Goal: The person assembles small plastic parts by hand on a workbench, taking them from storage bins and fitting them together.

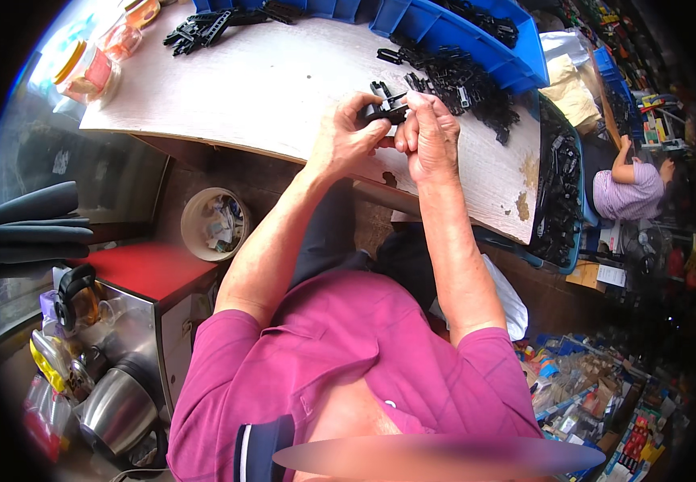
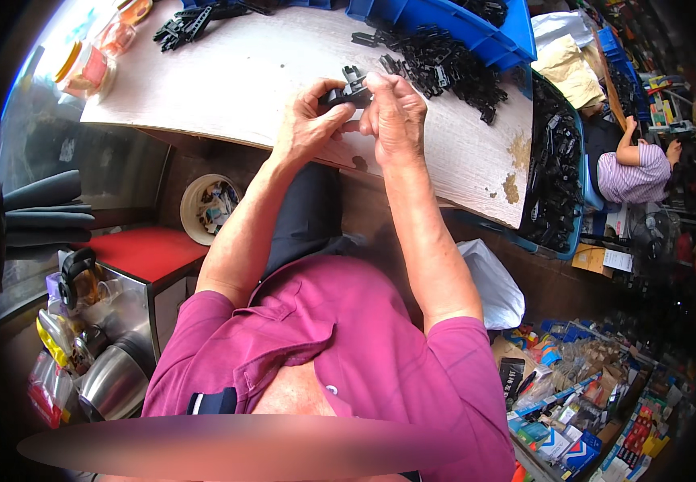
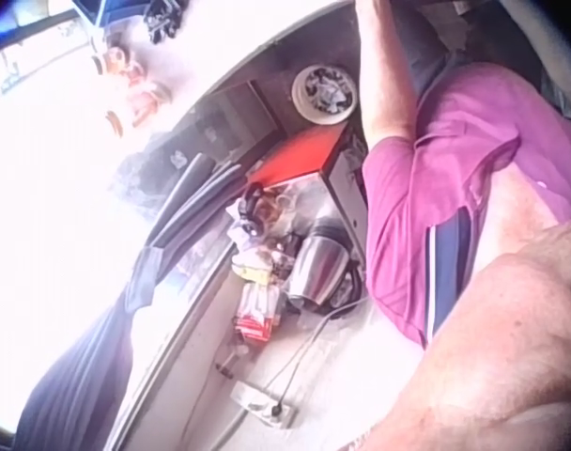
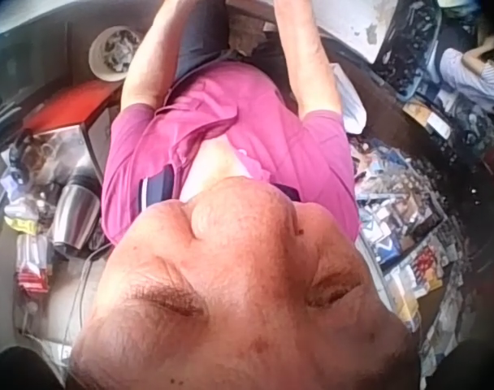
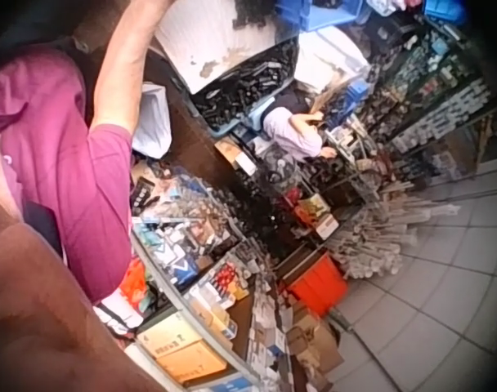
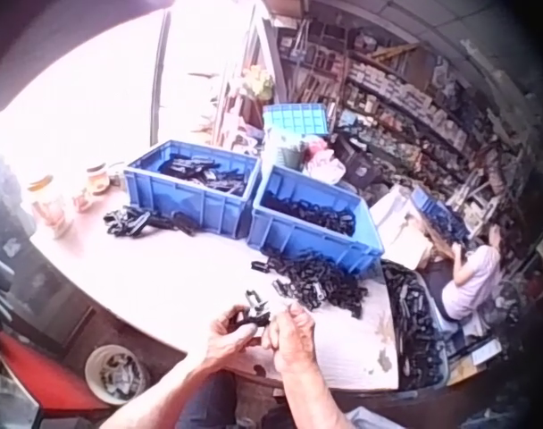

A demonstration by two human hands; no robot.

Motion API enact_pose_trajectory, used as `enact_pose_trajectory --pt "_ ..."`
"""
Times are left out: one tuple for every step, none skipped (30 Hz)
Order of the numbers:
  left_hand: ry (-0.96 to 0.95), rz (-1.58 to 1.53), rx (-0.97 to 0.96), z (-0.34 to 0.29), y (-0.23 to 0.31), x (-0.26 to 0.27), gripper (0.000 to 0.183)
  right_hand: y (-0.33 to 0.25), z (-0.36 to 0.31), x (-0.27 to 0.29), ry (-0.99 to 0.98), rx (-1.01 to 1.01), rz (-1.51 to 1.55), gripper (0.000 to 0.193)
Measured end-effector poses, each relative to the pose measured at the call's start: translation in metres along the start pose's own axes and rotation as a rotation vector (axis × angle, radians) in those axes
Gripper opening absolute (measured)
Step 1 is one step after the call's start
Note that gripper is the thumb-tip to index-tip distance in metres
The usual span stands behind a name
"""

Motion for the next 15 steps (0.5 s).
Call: enact_pose_trajectory --pt "-0.003 0.019 0.000 -0.001 0.000 0.000 0.028 0.000 -0.001 0.000 -0.005 -0.001 -0.004 0.018" --pt "-0.001 0.018 0.002 0.001 -0.003 0.001 0.028 0.002 -0.002 -0.001 -0.005 -0.003 -0.005 0.018" --pt "0.007 0.077 -0.042 0.004 -0.008 0.003 0.027 0.003 -0.002 -0.003 -0.005 -0.001 -0.009 0.018" --pt "0.013 0.136 -0.087 0.005 -0.007 0.002 0.026 0.003 -0.003 -0.003 -0.003 0.003 -0.014 0.018" --pt "0.012 0.134 -0.086 0.006 -0.007 0.002 0.026 0.004 -0.003 -0.001 -0.002 0.003 -0.016 0.018" --pt "0.013 0.174 -0.111 0.006 -0.007 0.002 0.028 0.005 -0.003 0.001 -0.007 0.006 -0.019 0.017" --pt "0.014 0.214 -0.135 0.006 -0.003 0.001 0.031 0.004 -0.004 0.000 -0.012 0.008 -0.022 0.017" --pt "0.013 0.213 -0.134 0.004 0.000 0.000 0.031 0.003 -0.006 0.000 -0.010 0.007 -0.023 0.017" --pt "0.019 0.182 -0.117 0.002 0.002 -0.001 0.026 0.002 -0.009 0.000 0.012 -0.036 -0.026 0.016" --pt "0.026 0.152 -0.101 0.001 0.006 -0.002 0.021 0.001 -0.011 -0.001 0.034 -0.079 -0.028 0.016" --pt "0.023 0.152 -0.101 0.002 0.008 -0.002 0.021 0.003 -0.012 -0.001 0.036 -0.077 -0.028 0.016" --pt "0.026 0.136 -0.039 0.003 0.009 0.000 0.020 0.005 -0.014 0.000 0.038 -0.067 -0.035 0.016" --pt "0.027 0.119 0.022 0.003 0.008 0.000 0.020 0.007 -0.015 0.002 0.040 -0.055 -0.042 0.016" --pt "0.064 0.095 -0.013 0.004 0.006 -0.002 0.018 0.007 -0.016 0.004 0.038 -0.070 -0.063 0.016" --pt "0.058 0.095 -0.015 0.004 0.004 -0.003 0.018 0.009 -0.018 0.004 0.042 -0.066 -0.063 0.016"
Point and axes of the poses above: each hand's wrist, its own z-axis towards the middle knuckle, its own x-axis out of the back of the hand, y = z × x, the point moved 3 cm from there along z, towards the middle knuckle, and after that the axes turned 3 degrees about -y, right-handed, at the moved point
